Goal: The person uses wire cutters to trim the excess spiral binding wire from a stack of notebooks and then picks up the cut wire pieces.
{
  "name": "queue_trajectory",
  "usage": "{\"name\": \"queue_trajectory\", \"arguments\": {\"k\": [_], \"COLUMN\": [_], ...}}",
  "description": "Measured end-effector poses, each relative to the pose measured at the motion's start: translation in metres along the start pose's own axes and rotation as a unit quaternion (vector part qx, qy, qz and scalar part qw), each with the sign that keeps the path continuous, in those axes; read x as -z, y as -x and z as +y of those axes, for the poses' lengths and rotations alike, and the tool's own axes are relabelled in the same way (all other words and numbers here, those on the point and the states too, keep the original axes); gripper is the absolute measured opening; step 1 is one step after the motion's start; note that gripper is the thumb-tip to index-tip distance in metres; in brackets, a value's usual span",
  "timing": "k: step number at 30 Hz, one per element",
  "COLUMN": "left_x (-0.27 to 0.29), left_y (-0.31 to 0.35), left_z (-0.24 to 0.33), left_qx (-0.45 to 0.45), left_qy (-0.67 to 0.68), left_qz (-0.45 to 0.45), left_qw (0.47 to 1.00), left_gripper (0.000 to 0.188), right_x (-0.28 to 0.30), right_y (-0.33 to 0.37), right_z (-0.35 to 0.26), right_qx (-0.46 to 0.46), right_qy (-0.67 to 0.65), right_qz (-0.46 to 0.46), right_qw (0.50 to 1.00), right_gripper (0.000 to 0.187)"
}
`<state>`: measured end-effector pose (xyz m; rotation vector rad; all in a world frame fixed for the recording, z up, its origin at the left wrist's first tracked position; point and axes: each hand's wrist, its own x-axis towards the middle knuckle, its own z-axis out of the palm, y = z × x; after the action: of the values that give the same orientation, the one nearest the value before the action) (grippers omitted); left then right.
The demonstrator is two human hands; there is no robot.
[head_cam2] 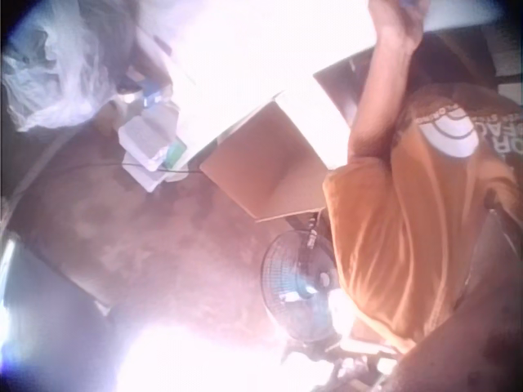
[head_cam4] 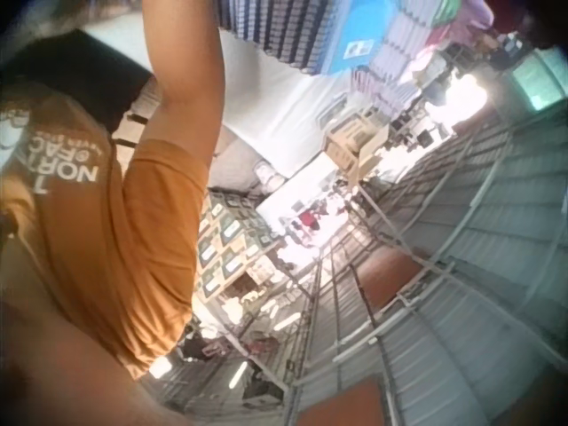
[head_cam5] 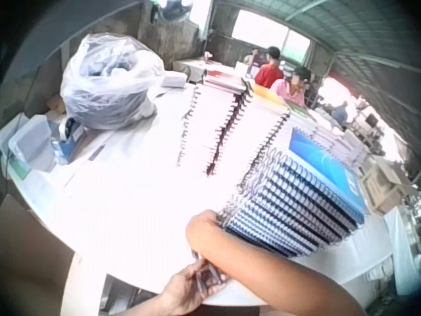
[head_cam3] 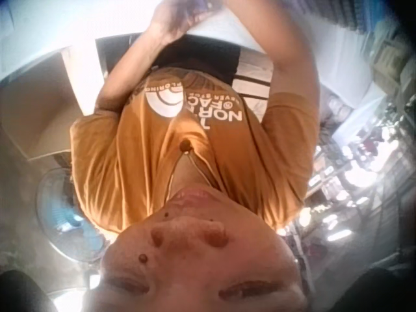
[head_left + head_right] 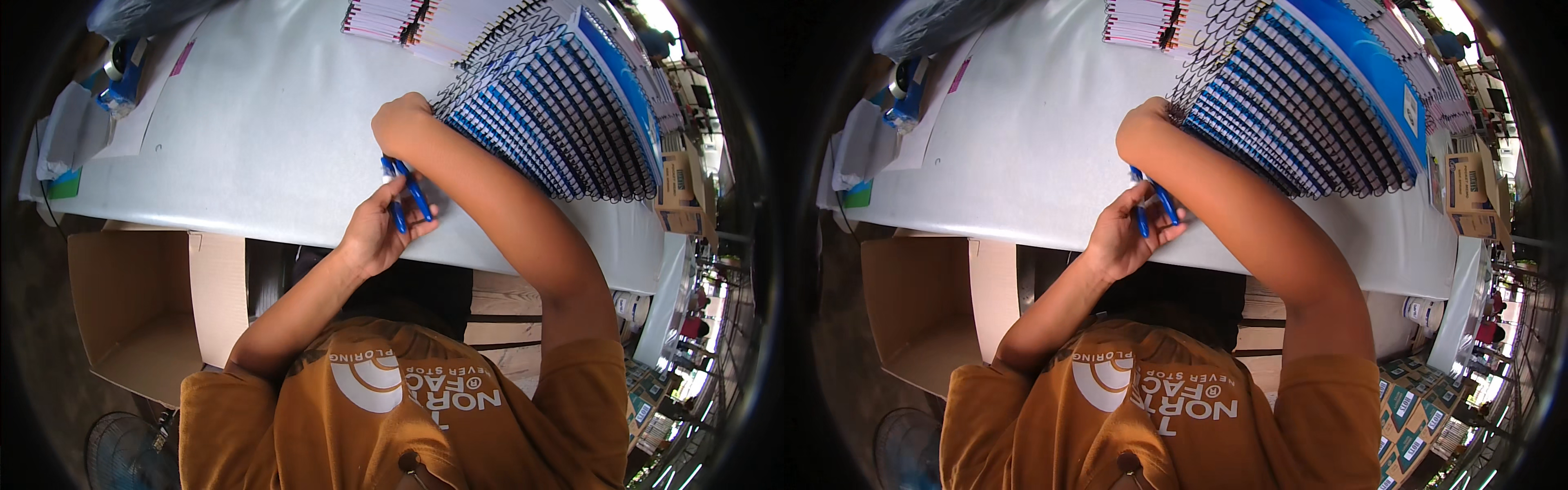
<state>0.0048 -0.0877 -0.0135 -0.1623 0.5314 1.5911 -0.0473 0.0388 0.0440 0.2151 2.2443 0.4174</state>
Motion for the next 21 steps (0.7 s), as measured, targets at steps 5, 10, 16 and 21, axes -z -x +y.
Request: {"name": "queue_trajectory", "arguments": {"k": [5, 10, 16, 21], "left_x": [0.020, 0.009, 0.002, -0.002], "left_y": [-0.016, -0.012, -0.018, -0.020], "left_z": [-0.009, -0.015, -0.016, -0.010], "left_qx": [0.066, 0.072, 0.080, 0.077], "left_qy": [0.104, 0.065, 0.011, -0.046], "left_qz": [-0.127, -0.067, -0.034, -0.009], "left_qw": [0.984, 0.993, 0.996, 0.996], "left_gripper": [0.030, 0.033, 0.045, 0.052], "right_x": [-0.031, -0.007, -0.002, -0.014], "right_y": [-0.030, -0.024, -0.025, -0.031], "right_z": [0.021, 0.016, 0.012, 0.020], "right_qx": [0.000, 0.002, -0.018, -0.009], "right_qy": [-0.038, -0.031, -0.046, -0.029], "right_qz": [0.077, 0.006, -0.031, -0.016], "right_qw": [0.996, 0.999, 0.998, 0.999], "right_gripper": [0.020, 0.022, 0.023, 0.022]}}
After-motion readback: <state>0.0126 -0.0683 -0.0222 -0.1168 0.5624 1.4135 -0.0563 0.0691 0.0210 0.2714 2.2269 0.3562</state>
